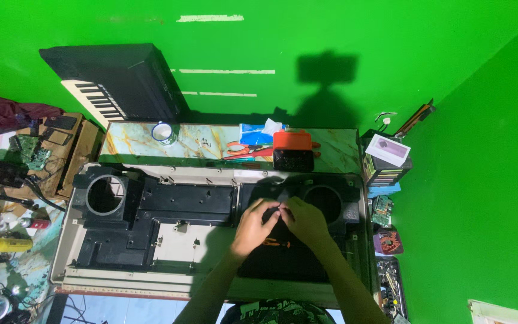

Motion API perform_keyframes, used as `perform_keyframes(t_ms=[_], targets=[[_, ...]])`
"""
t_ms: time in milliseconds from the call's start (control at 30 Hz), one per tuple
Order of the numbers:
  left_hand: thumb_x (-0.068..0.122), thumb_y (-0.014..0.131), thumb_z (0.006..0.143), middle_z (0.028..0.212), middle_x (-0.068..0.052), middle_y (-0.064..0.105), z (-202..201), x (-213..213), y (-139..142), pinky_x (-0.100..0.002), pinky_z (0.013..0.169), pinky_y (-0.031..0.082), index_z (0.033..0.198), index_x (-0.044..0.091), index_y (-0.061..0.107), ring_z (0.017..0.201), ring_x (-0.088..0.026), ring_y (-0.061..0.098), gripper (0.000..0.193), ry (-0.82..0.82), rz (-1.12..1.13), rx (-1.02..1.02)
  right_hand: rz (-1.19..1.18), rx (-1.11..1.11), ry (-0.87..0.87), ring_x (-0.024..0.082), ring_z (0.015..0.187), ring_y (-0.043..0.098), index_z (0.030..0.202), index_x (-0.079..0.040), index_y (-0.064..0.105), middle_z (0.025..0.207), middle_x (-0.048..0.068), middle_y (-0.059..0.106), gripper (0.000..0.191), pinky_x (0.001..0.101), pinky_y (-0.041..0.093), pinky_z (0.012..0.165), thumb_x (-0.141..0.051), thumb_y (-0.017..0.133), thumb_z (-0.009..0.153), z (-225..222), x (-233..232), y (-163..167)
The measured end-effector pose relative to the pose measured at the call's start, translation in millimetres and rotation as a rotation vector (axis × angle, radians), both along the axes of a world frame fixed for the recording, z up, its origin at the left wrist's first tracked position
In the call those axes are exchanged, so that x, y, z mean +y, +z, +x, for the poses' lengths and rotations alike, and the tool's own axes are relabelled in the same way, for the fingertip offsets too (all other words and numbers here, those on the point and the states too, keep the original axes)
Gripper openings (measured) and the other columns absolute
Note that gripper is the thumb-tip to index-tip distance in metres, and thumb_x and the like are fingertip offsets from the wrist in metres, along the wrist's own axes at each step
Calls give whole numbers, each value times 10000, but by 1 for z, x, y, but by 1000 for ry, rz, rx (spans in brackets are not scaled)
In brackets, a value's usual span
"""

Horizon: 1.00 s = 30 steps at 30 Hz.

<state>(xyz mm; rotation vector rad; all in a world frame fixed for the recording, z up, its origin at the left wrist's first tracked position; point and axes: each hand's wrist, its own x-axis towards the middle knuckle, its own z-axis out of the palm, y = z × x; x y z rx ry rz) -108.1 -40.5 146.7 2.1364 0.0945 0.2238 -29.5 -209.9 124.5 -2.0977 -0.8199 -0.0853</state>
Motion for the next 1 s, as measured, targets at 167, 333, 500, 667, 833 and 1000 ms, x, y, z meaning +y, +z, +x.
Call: perform_keyframes(t_ms=[167, 333, 500, 667, 833, 1000], targets=[[139, 723, 887, 1293, -147, 674, 32, 9, 34, -423, 936, 556, 1216, 42, 691, 1124, -398, 669, 345, 21, 160, -150, 8, -92, -69, 336, 820, 703, 985, -102, 682, 965, 91, 701, 165, 426, 554, 667, -199, 731, 861, 28, -1, 30], [117, 730, 851, 1367, -135, 649, 65, 22, 42, -422, 999, 528, 1239, 59, 686, 1201, -391, 645, 395, 24, 209, -223, -4, -53, -115, 337, 830, 702, 995, -97, 690, 974, 86, 706, 154, 431, 555, 667, -188, 730, 878, 60, 1, 52], [139, 731, 881, 1353, -137, 656, 96, 30, 38, -423, 1007, 531, 1249, 64, 674, 1207, -386, 647, 380, 20, 211, -252, 37, -38, -129, 317, 788, 710, 966, -84, 694, 928, 92, 708, 146, 407, 573, 651, -195, 742, 884, 97, 6, 53], [191, 716, 924, 1314, -144, 677, 118, 37, 22, -426, 976, 546, 1261, 97, 681, 1167, -389, 662, 352, 36, 197, -138, 38, 8, -145, 296, 728, 716, 955, -75, 705, 886, 91, 724, 147, 411, 560, 650, -202, 739, 890, 126, 13, 34], [208, 708, 927, 1324, -194, 654, 140, 42, 0, -437, 964, 545, 1282, 86, 665, 1157, -417, 657, 378, -8, 164, -122, 45, -24, -145, 317, 788, 712, 955, -75, 715, 877, 96, 734, 154, 436, 550, 676, -203, 748, 876, 148, 25, 3], [216, 707, 922, 1311, -191, 657, 167, 43, -30, -437, 939, 551, 1305, 92, 656, 1134, -417, 664, 406, -26, 148, -81, 26, 23, -142, 299, 776, 727, 936, -90, 719, 833, 75, 752, 160, 435, 546, 678, -210, 750, 836, 170, 37, -26]])
